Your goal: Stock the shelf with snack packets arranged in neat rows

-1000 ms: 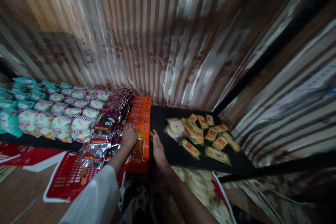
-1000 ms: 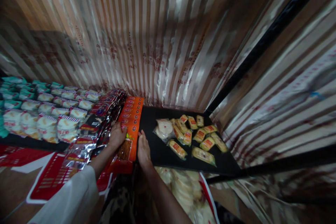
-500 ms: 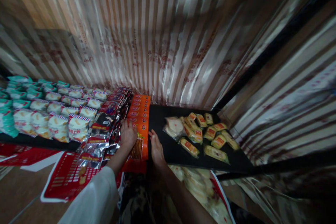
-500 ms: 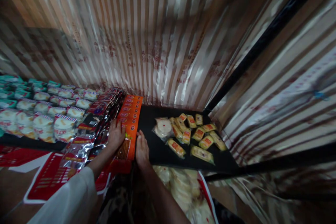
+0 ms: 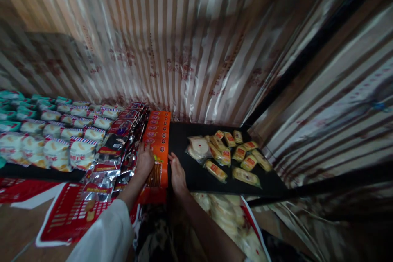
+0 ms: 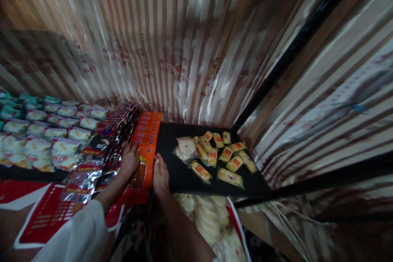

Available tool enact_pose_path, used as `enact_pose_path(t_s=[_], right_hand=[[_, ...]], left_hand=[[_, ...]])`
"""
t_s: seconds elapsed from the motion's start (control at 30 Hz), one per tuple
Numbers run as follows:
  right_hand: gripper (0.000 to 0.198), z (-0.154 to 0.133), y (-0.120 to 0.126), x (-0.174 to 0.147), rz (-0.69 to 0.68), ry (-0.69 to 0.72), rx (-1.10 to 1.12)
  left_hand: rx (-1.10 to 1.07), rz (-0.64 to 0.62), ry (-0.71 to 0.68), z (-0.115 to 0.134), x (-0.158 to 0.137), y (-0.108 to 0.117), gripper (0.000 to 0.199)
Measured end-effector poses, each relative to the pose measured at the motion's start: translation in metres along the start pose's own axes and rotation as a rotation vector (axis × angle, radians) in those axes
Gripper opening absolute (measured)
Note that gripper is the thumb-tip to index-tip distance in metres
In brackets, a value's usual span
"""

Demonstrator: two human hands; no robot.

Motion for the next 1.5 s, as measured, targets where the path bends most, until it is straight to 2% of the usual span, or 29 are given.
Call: enact_pose_path(t_s=[0.27, 0.4, 0.5, 0.57, 0.7, 0.83, 1.0, 1.23, 1.5], right_hand=[[0.043, -0.005, -0.001, -0.002, 0.020, -0.021, -0.031], [0.040, -0.025, 0.013, -0.003, -0.018, 0.165, -0.021], [0.035, -0.051, 0.043, 0.005, 0.017, 0.390, -0.269], [0.035, -0.064, 0.068, 0.015, 0.019, 0.501, -0.486], [0.053, -0.064, 0.114, 0.038, -0.039, 0.488, -0.878], [0.053, -0.050, 0.136, 0.052, -0.167, 0.466, -1.043], [0.044, -0.045, 0.140, 0.052, -0.175, 0.507, -0.998], [0.039, -0.044, 0.140, 0.047, -0.201, 0.529, -0.952], [0.040, -0.043, 0.150, 0.048, -0.159, 0.563, -0.848]], left_hand=[[0.051, 0.008, -0.042, -0.002, -0.001, 0.001, 0.041], [0.075, 0.055, -0.102, 0.010, -0.001, 0.014, 0.039], [0.018, 0.080, -0.119, 0.031, -0.002, 0.028, 0.037], [-0.080, 0.028, -0.077, 0.050, -0.002, 0.032, 0.037], [-0.332, -0.130, 0.047, 0.092, -0.006, 0.019, 0.032], [-0.650, -0.212, 0.215, 0.126, -0.014, -0.014, 0.023], [-0.911, -0.371, 0.452, 0.151, -0.022, -0.039, 0.022], [-1.024, -0.394, 0.675, 0.166, -0.022, -0.036, 0.025], [-1.052, -0.433, 0.700, 0.168, -0.017, -0.035, 0.019]])
Point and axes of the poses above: each hand's wrist, its own x-axis towards the middle knuckle, its own y-axis out of the back of the hand, z = x × y, the point moved 2 cm from there along x, towards the middle knuckle, and after that the axes turned 2 degrees about y, right-handed, at the moved point
